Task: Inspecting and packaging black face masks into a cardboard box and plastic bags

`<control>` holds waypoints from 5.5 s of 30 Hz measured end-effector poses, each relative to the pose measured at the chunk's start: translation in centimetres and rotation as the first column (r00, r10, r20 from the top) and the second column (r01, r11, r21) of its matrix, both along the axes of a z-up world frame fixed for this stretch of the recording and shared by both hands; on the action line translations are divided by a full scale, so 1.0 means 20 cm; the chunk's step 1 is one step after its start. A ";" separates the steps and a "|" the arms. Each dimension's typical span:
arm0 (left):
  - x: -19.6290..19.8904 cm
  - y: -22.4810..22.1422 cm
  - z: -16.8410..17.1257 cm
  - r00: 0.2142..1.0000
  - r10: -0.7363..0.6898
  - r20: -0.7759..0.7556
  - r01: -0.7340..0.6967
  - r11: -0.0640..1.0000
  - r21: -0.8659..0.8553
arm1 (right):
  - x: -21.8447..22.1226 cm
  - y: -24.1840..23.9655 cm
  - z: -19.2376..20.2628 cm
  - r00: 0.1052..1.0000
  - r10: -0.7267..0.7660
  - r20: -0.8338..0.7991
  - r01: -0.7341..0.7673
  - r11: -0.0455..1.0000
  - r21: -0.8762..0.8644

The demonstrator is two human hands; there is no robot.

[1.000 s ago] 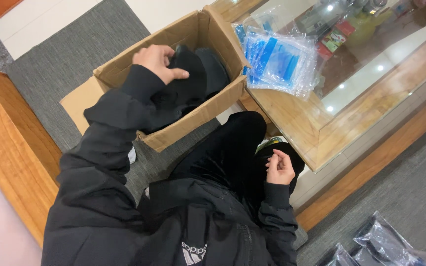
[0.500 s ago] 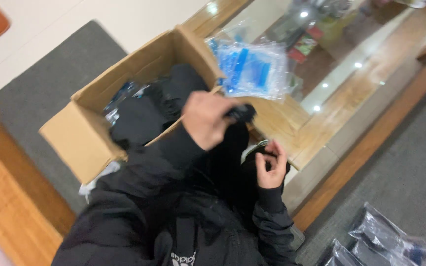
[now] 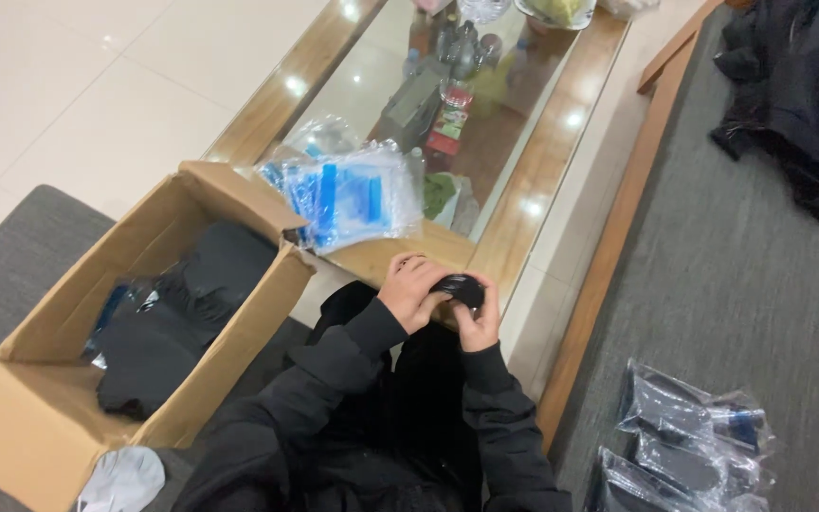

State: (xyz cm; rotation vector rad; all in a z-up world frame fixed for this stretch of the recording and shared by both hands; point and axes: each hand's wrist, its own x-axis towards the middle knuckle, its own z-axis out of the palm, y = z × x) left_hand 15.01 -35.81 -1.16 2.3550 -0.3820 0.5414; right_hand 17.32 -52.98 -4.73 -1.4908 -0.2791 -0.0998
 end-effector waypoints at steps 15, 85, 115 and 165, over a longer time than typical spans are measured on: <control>0.12 -0.03 0.00 0.987 0.126 -0.104 -0.109 0.982 0.152 | 0.18 -0.03 -0.10 0.995 0.042 -0.089 -0.051 0.993 -0.102; -0.41 0.01 -0.23 0.804 -0.374 -0.463 -0.540 -0.130 -0.832 | -0.56 0.30 0.26 0.881 -0.121 0.458 0.393 0.727 -0.564; -0.36 -0.05 -0.47 0.778 -0.296 -0.554 -0.603 -0.101 -0.792 | -0.52 0.28 0.22 0.831 -0.214 0.513 0.443 0.812 -0.379; -0.30 0.13 -0.32 0.837 -0.333 -0.435 -0.535 -0.326 -0.779 | -0.23 -0.05 0.04 0.915 -0.390 0.102 0.242 0.329 -0.913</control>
